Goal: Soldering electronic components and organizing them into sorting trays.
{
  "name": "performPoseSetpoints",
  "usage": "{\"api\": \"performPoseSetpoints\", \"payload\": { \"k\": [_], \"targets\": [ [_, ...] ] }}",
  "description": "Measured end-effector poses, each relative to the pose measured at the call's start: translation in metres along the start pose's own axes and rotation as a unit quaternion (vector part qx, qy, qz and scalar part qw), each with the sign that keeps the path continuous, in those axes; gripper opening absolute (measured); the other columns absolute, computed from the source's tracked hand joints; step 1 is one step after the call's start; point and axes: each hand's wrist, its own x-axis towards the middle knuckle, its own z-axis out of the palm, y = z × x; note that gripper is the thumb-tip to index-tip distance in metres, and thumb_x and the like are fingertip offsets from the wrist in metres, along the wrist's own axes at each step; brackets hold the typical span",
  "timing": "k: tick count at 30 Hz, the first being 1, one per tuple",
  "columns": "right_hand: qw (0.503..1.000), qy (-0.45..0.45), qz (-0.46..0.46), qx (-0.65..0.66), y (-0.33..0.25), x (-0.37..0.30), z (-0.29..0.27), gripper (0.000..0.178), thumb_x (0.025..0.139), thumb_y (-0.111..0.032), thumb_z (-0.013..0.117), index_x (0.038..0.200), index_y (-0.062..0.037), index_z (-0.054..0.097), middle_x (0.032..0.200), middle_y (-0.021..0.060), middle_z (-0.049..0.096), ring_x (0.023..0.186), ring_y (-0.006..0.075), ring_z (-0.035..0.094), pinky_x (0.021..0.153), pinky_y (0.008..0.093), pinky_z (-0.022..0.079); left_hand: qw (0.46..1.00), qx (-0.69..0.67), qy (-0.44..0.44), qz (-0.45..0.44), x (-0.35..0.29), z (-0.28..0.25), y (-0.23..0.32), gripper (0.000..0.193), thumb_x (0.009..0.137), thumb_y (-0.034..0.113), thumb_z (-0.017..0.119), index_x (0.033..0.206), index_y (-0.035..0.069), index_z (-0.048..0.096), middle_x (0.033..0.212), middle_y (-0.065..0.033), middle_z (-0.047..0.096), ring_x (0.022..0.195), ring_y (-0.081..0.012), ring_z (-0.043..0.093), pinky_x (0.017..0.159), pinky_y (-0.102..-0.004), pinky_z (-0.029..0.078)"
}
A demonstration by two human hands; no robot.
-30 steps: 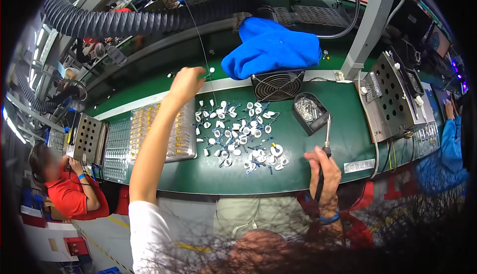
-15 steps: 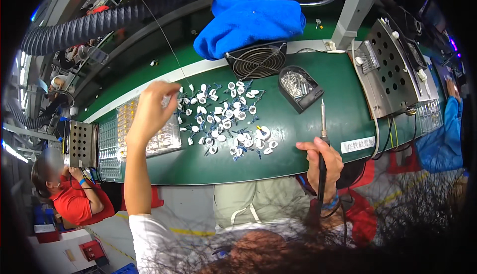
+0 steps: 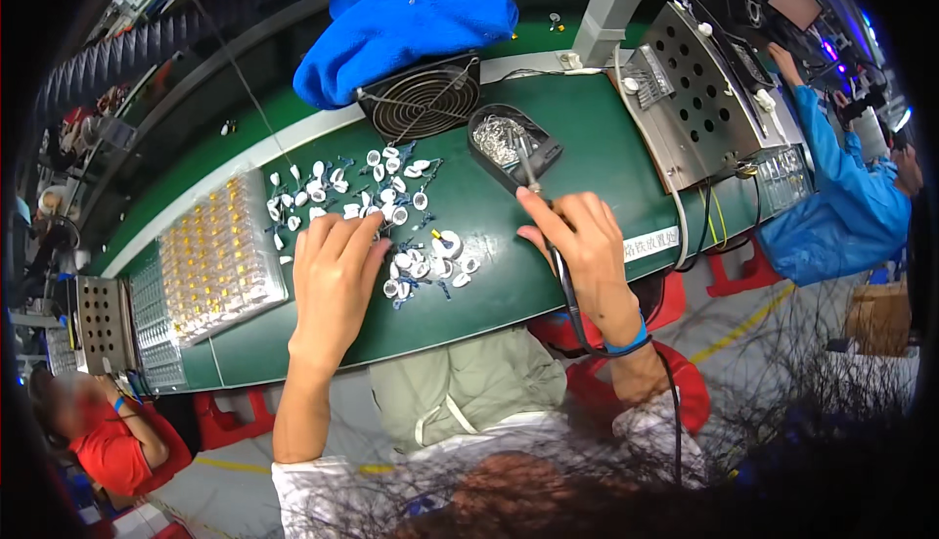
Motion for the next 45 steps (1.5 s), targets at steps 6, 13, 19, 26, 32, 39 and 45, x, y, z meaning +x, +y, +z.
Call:
{"api": "performPoseSetpoints", "payload": {
  "k": [6, 13, 19, 26, 32, 39, 45],
  "targets": [
    [0.985, 0.042, 0.026, 0.164, -0.015, -0.031, -0.005, 0.053, 0.087, -0.032, 0.082, 0.122, 0.0054, 0.068, 0.078, 0.0104, 0.066, 0.065, 0.0232, 0.062, 0.057, 0.0342, 0.049, 1.000, 0.015, 0.014, -0.021, -0.008, 0.005, -0.001, 0.025, 0.083, 0.004, 0.077, 0.107, 0.005, 0.072, 0.106, -0.0047, 0.067, 0.101, -0.0265, 0.059, 0.085, -0.0392, 0.045],
    [0.981, 0.040, -0.010, 0.192, -0.028, -0.051, 0.001, 0.039, 0.081, -0.015, 0.088, 0.111, 0.0020, 0.068, 0.081, 0.0122, 0.070, 0.063, 0.0266, 0.067, 0.058, 0.0341, 0.051, 0.998, 0.026, 0.057, -0.019, -0.009, 0.011, -0.004, 0.020, 0.084, 0.007, 0.078, 0.103, 0.006, 0.073, 0.096, -0.0039, 0.067, 0.096, -0.0253, 0.060, 0.082, -0.0389, 0.044],
    [0.973, 0.003, 0.015, 0.231, -0.027, -0.046, 0.001, 0.041, 0.071, -0.004, 0.092, 0.106, -0.0002, 0.069, 0.087, 0.0151, 0.074, 0.069, 0.0270, 0.071, 0.062, 0.0330, 0.055, 0.979, -0.164, 0.104, -0.056, -0.021, 0.016, 0.024, 0.019, 0.077, -0.001, 0.080, 0.094, 0.007, 0.075, 0.079, -0.0030, 0.060, 0.074, -0.0227, 0.055, 0.069, -0.0364, 0.039],
    [0.947, -0.063, 0.088, 0.303, -0.024, -0.040, -0.006, 0.042, 0.072, 0.002, 0.089, 0.109, 0.0011, 0.072, 0.095, 0.0193, 0.075, 0.080, 0.0256, 0.074, 0.067, 0.0318, 0.059, 0.973, -0.186, 0.121, -0.070, -0.022, 0.026, 0.039, 0.022, 0.074, -0.002, 0.082, 0.093, 0.008, 0.075, 0.074, -0.0002, 0.058, 0.070, -0.0198, 0.052, 0.068, -0.0348, 0.036],
    [0.949, -0.066, 0.080, 0.299, -0.024, -0.039, -0.004, 0.042, 0.071, 0.003, 0.089, 0.109, 0.0021, 0.073, 0.096, 0.0193, 0.075, 0.080, 0.0257, 0.075, 0.069, 0.0316, 0.059, 0.975, -0.182, 0.111, -0.067, -0.023, 0.027, 0.039, 0.021, 0.073, -0.002, 0.082, 0.091, 0.008, 0.075, 0.074, 0.0000, 0.058, 0.069, -0.0195, 0.052, 0.069, -0.0341, 0.036],
    [0.949, -0.066, 0.085, 0.298, -0.025, -0.039, -0.004, 0.042, 0.071, 0.001, 0.090, 0.110, 0.0012, 0.073, 0.096, 0.0195, 0.075, 0.079, 0.0257, 0.074, 0.067, 0.0318, 0.059, 0.976, -0.182, 0.107, -0.061, -0.023, 0.028, 0.038, 0.023, 0.073, -0.002, 0.082, 0.091, 0.008, 0.075, 0.073, 0.0000, 0.056, 0.070, -0.0197, 0.052, 0.070, -0.0343, 0.037],
    [0.950, -0.064, 0.082, 0.294, -0.025, -0.039, -0.003, 0.044, 0.071, 0.000, 0.091, 0.111, 0.0000, 0.073, 0.096, 0.0193, 0.075, 0.079, 0.0258, 0.074, 0.066, 0.0319, 0.059, 0.977, -0.181, 0.102, -0.055, -0.023, 0.027, 0.038, 0.024, 0.076, -0.005, 0.080, 0.096, 0.008, 0.076, 0.076, 0.0006, 0.057, 0.068, -0.0162, 0.051, 0.070, -0.0325, 0.038]
  ]
}}
